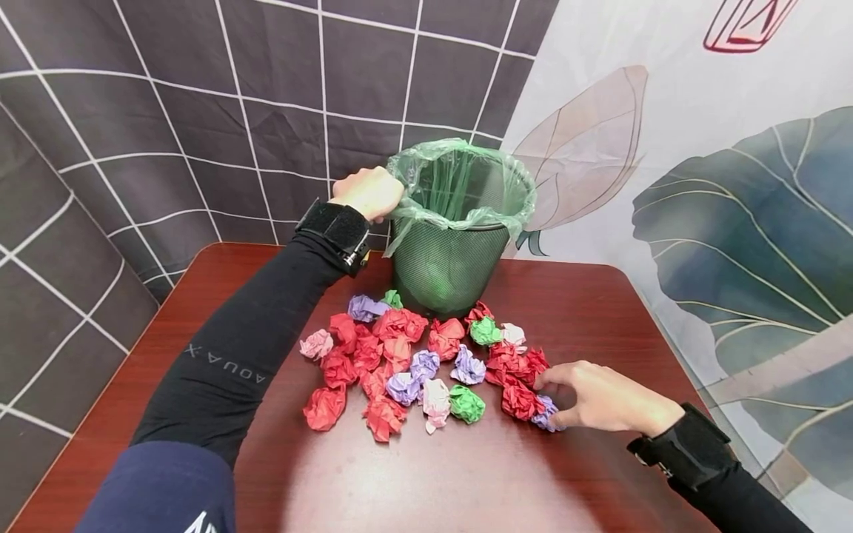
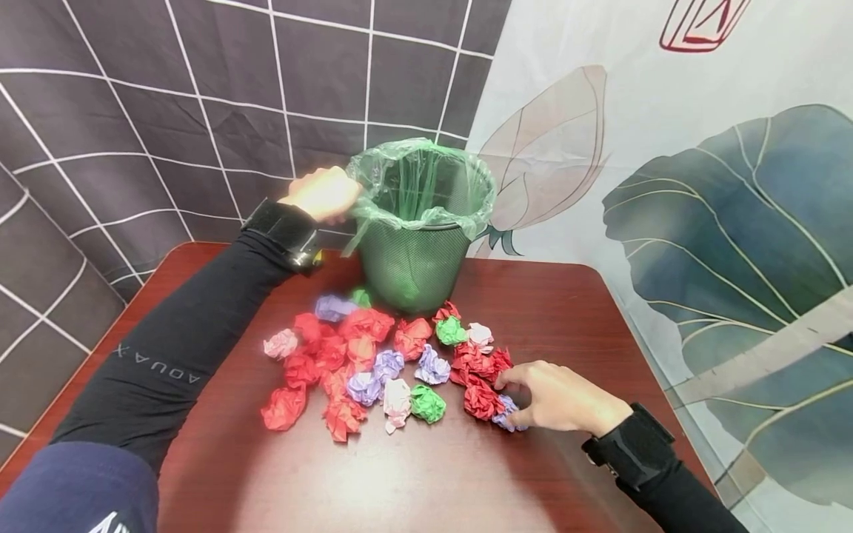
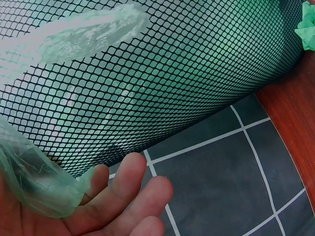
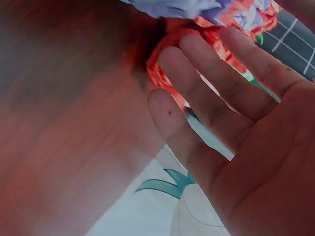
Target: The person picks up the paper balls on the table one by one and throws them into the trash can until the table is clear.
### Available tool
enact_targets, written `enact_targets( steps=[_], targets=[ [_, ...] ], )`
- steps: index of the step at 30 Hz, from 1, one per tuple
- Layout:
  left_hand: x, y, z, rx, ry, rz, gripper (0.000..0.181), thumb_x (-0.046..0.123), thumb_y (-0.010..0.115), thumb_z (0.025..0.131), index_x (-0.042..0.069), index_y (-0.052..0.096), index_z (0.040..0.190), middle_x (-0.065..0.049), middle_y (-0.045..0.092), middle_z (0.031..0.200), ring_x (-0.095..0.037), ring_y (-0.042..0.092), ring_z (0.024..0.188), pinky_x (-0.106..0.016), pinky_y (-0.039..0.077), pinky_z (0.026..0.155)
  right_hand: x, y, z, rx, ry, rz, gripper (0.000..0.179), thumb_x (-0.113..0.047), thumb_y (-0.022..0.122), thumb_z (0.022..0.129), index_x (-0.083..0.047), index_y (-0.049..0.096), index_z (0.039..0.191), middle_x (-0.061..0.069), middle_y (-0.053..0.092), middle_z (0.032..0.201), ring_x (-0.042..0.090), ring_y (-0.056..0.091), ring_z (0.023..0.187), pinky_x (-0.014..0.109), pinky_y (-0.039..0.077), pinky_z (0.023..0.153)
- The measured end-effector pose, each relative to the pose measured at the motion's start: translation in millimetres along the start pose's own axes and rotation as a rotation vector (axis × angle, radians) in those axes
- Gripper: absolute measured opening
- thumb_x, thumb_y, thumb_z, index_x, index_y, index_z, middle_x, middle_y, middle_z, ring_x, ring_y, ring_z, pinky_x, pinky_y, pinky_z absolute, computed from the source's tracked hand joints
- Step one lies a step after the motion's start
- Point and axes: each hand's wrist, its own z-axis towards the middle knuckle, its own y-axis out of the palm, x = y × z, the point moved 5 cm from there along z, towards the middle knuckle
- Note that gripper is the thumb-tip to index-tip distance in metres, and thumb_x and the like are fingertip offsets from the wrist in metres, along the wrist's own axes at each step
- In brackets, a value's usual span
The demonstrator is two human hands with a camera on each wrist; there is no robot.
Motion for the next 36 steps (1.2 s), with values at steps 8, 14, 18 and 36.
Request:
enact_targets(
  steps=[8,14,18,36],
  targets=[
    [-2.7,1.7,-0.1,0.004,0.002,-0.01,0.029,0.025,0.036,0.09,0.018,0.063,0.088,-0.004,0.074,0.076,-0.022,0.068,0.081,-0.046,0.05,0.082,0,17,2.6,-0.012,-0.019,0.028,0.042,-0.034,0.084,0.078,-0.024,0.067,0.115,-0.016,0.062,0.097,0.005,0.055,0.074,0.023,0.045,0.066],
    [-8.9,1.7,0.8,0.007,-0.011,-0.01,0.031,0.026,0.034,0.092,0.017,0.064,0.087,-0.003,0.074,0.074,-0.022,0.068,0.078,-0.044,0.049,0.078,-2,19,9.1,-0.002,-0.038,-0.002,0.04,-0.032,0.082,0.082,-0.021,0.067,0.117,-0.013,0.062,0.099,0.004,0.053,0.073,0.024,0.046,0.068],
    [-9.4,1.4,-0.2,0.006,-0.01,-0.017,0.033,0.027,0.033,0.092,0.017,0.064,0.087,-0.003,0.074,0.074,-0.022,0.068,0.076,-0.045,0.049,0.077,-3,20,11.7,-0.014,-0.04,0.01,0.044,-0.034,0.081,0.082,-0.018,0.067,0.12,-0.008,0.065,0.109,0.007,0.056,0.083,0.029,0.05,0.074],
    [0.2,-1.4,-5.6,-0.001,0.008,-0.025,0.031,0.027,0.033,0.093,0.018,0.062,0.089,-0.005,0.075,0.079,-0.02,0.068,0.076,-0.045,0.049,0.084,-1,15,4.5,0.03,-0.015,0.011,0.04,-0.023,0.08,0.083,-0.014,0.067,0.119,-0.007,0.066,0.107,0.007,0.056,0.085,0.027,0.05,0.074]
  ],
)
